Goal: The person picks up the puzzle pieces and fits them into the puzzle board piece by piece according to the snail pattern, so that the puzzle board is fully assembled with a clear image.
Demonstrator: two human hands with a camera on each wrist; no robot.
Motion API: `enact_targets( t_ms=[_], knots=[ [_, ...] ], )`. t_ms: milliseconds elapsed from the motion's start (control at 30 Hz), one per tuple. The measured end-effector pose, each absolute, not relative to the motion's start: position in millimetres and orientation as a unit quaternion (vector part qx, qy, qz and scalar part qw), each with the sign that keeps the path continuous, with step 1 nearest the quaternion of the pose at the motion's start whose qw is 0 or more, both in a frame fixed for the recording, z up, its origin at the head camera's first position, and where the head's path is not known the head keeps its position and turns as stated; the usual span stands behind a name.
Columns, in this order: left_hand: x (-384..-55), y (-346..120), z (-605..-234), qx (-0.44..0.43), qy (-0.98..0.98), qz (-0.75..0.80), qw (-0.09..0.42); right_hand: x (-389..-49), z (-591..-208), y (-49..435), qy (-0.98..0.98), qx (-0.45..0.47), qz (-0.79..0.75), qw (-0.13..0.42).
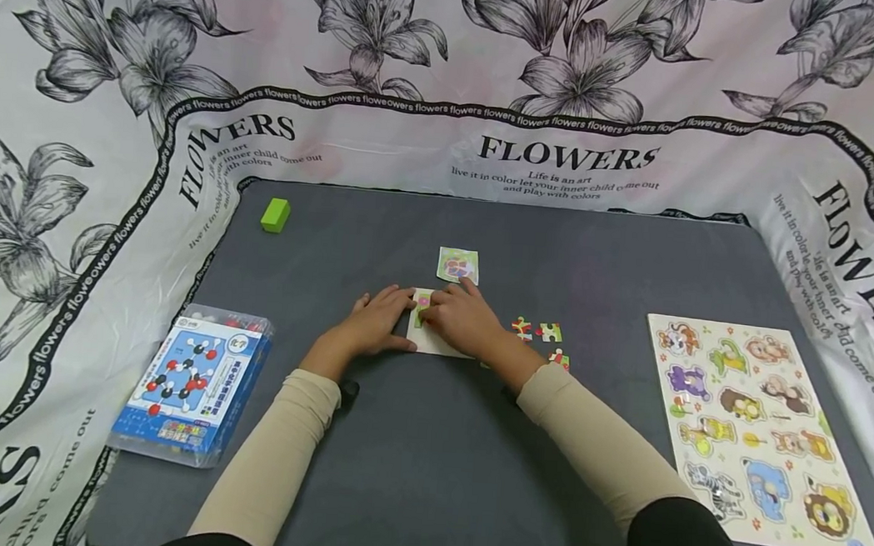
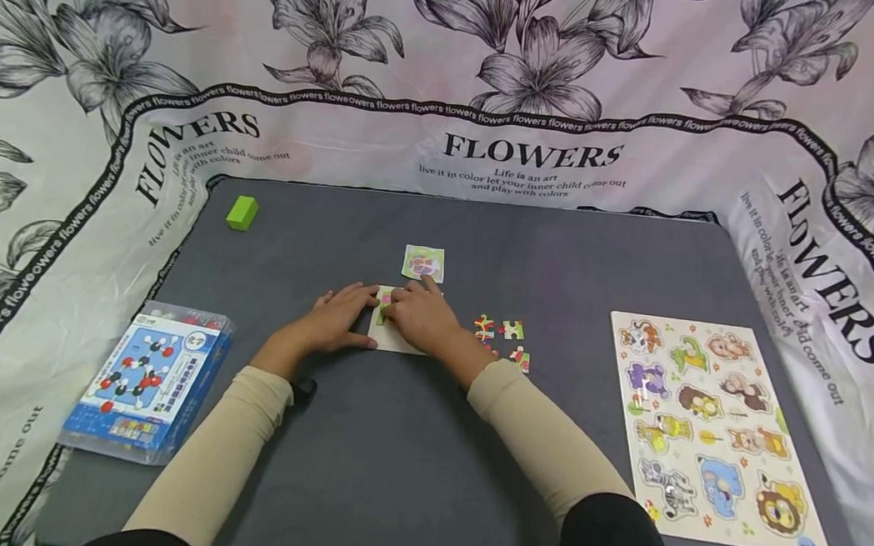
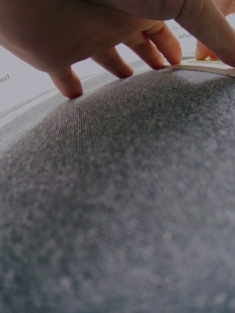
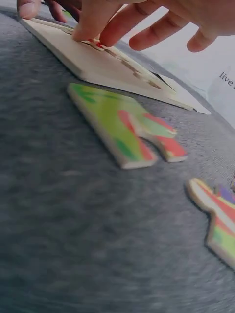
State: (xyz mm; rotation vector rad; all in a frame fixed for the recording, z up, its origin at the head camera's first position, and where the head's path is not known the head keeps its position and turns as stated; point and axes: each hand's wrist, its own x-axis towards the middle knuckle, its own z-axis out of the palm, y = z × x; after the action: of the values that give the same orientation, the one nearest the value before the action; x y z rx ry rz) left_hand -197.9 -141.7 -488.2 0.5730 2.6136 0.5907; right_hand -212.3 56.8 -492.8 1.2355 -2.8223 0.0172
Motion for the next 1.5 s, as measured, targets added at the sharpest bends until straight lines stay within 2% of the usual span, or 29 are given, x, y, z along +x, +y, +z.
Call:
enact_targets(
  t_ms=[267,700,833,1100,1300,1500],
  knots=[
    [-198.8,-138.8,-484.1,0.208,0.936,0.201,0.202,-213.7,-491.0,60.2,-0.926,0.375,0.048,0.013],
    [-202.3,-142.2,-486.0,0.208,0.941,0.190,0.190,-203.4,-484.3,51.0,-0.893,0.428,-0.112,0.082],
    [-200.3,-139.9,-485.9,0.206,0.937,0.203,0.197,-204.2,-488.4,54.9,-0.900,0.417,-0.098,0.075],
    [-196.2,-136.9,-485.5,0.205,0.935,0.207,0.201,-204.4,-495.1,60.2,-0.895,0.428,-0.052,0.117],
    [-195.6,-138.2,-485.9,0.200,0.939,0.198,0.196,-203.6,-495.8,57.2,-0.905,0.413,-0.019,0.099],
    [-195.1,-137.7,-487.8,0.201,0.939,0.200,0.196,-206.5,-490.8,68.0,-0.910,0.410,0.038,0.037]
  ],
)
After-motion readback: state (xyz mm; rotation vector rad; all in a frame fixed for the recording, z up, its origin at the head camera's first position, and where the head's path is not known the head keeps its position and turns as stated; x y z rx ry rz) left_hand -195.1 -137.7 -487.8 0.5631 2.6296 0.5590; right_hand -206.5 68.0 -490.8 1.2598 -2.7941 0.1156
